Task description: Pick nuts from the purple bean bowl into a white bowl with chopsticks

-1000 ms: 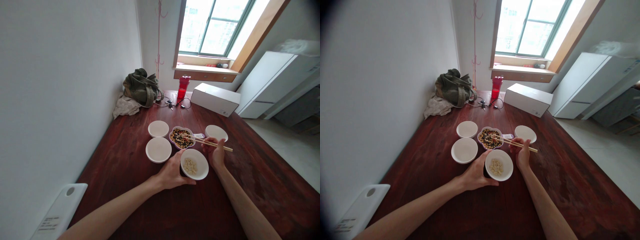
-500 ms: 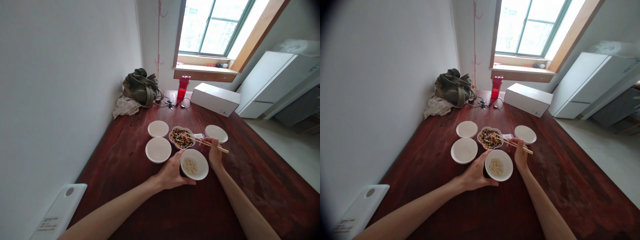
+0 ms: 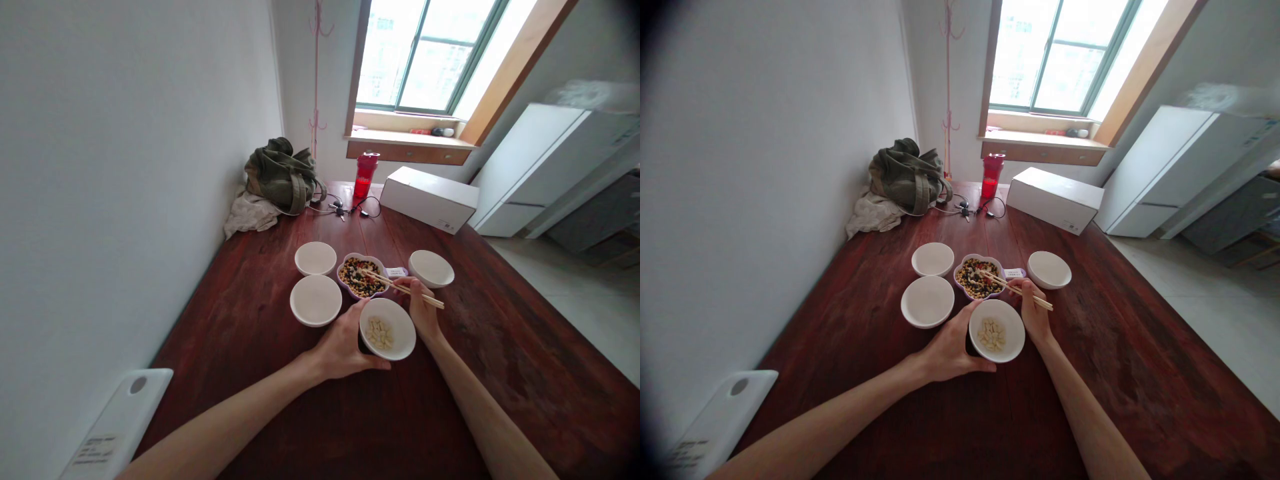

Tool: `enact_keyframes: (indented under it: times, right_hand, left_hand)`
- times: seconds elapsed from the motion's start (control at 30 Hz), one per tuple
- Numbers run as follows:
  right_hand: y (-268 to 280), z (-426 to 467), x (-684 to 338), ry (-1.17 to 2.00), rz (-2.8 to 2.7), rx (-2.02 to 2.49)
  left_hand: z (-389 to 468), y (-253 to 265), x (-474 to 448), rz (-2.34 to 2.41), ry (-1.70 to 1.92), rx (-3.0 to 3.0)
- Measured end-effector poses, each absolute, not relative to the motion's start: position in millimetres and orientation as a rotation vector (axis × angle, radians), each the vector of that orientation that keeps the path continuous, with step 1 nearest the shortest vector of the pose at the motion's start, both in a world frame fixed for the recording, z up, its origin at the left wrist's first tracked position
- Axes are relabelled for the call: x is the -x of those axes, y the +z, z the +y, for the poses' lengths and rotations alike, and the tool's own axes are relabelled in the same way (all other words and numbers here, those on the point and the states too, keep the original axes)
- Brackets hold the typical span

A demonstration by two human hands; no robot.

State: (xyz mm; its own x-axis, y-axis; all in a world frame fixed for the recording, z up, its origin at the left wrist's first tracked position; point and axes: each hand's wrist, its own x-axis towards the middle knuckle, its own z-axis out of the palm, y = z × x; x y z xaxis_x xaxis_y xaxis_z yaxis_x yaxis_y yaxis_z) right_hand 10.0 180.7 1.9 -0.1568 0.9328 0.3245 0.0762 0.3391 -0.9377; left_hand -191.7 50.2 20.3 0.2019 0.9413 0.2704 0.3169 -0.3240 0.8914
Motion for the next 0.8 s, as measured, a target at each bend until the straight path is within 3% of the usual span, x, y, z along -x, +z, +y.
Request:
enact_keyframes:
  times: [0.8]
  right_hand:
    - [-0.7, 185.9, -12.4, 1.241, -1.345, 0.897]
  left_hand:
    - [50.3, 19.0, 191.5, 1.182, 1.124, -1.776]
